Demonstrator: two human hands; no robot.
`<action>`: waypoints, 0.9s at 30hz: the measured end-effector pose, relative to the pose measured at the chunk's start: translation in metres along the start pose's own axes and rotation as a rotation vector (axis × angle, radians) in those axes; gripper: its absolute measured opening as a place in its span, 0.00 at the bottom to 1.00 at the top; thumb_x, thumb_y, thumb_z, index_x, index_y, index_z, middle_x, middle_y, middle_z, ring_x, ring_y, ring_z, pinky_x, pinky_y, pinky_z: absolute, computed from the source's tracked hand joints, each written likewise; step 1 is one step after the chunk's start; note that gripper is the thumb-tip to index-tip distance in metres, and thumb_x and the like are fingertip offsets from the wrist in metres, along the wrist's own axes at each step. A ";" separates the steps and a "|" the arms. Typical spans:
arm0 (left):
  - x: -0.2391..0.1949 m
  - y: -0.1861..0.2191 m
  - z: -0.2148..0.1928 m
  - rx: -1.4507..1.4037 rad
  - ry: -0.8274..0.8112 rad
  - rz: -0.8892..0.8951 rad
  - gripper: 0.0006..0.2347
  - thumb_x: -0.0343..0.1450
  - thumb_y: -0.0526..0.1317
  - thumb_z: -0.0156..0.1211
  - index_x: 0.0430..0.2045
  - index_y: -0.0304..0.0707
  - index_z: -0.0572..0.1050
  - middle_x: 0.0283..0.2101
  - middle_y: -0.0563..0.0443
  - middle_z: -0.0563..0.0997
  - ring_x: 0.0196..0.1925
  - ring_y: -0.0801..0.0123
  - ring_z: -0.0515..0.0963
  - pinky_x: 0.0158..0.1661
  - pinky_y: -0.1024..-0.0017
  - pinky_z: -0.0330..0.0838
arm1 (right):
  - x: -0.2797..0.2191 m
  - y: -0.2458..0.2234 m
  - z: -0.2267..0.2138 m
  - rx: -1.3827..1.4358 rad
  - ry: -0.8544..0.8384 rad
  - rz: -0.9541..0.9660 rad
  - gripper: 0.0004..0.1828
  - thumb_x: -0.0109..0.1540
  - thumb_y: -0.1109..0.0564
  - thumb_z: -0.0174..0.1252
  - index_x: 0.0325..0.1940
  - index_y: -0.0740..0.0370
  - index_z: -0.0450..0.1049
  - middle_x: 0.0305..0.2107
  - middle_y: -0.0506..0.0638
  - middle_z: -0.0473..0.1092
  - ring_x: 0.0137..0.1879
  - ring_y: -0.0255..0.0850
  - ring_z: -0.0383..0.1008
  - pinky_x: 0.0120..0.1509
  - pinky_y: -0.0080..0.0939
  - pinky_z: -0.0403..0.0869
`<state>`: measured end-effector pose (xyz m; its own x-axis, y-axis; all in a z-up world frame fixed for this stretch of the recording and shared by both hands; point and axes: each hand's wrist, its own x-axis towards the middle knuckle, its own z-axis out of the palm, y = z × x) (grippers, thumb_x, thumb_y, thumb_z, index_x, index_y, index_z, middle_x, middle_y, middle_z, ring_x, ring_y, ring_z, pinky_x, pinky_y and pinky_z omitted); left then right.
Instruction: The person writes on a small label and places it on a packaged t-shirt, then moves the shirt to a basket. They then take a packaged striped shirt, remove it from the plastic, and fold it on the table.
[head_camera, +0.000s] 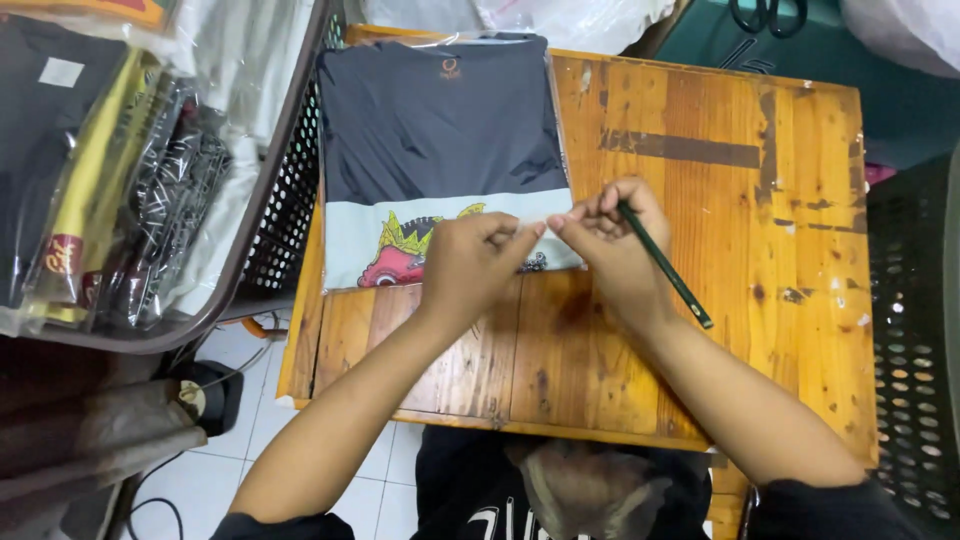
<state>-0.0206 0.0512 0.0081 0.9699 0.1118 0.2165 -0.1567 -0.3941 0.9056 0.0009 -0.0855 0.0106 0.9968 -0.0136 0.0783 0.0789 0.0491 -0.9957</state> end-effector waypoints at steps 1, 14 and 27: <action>0.003 0.004 -0.004 -0.001 -0.006 0.000 0.05 0.61 0.37 0.57 0.15 0.38 0.76 0.09 0.53 0.72 0.13 0.73 0.70 0.18 0.80 0.63 | 0.002 0.000 0.002 -0.001 0.005 0.002 0.21 0.50 0.65 0.63 0.31 0.56 0.53 0.23 0.48 0.68 0.27 0.26 0.68 0.31 0.21 0.68; 0.024 -0.005 -0.008 0.491 -0.241 -0.310 0.11 0.59 0.42 0.56 0.05 0.39 0.72 0.12 0.45 0.72 0.24 0.46 0.76 0.27 0.64 0.68 | 0.013 0.033 0.012 -0.389 -0.021 -0.063 0.18 0.46 0.65 0.64 0.27 0.57 0.60 0.18 0.49 0.70 0.23 0.31 0.69 0.27 0.24 0.64; 0.003 -0.008 -0.010 0.808 -0.016 -0.025 0.06 0.62 0.34 0.53 0.14 0.28 0.72 0.14 0.40 0.72 0.22 0.47 0.76 0.24 0.56 0.70 | 0.022 0.056 -0.026 -0.891 0.093 -0.574 0.09 0.53 0.56 0.55 0.30 0.54 0.60 0.27 0.45 0.65 0.37 0.43 0.64 0.44 0.40 0.62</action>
<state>-0.0179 0.0641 0.0051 0.9747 0.1186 0.1895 0.0422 -0.9300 0.3651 0.0266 -0.1090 -0.0449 0.8050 0.1195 0.5812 0.4640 -0.7372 -0.4911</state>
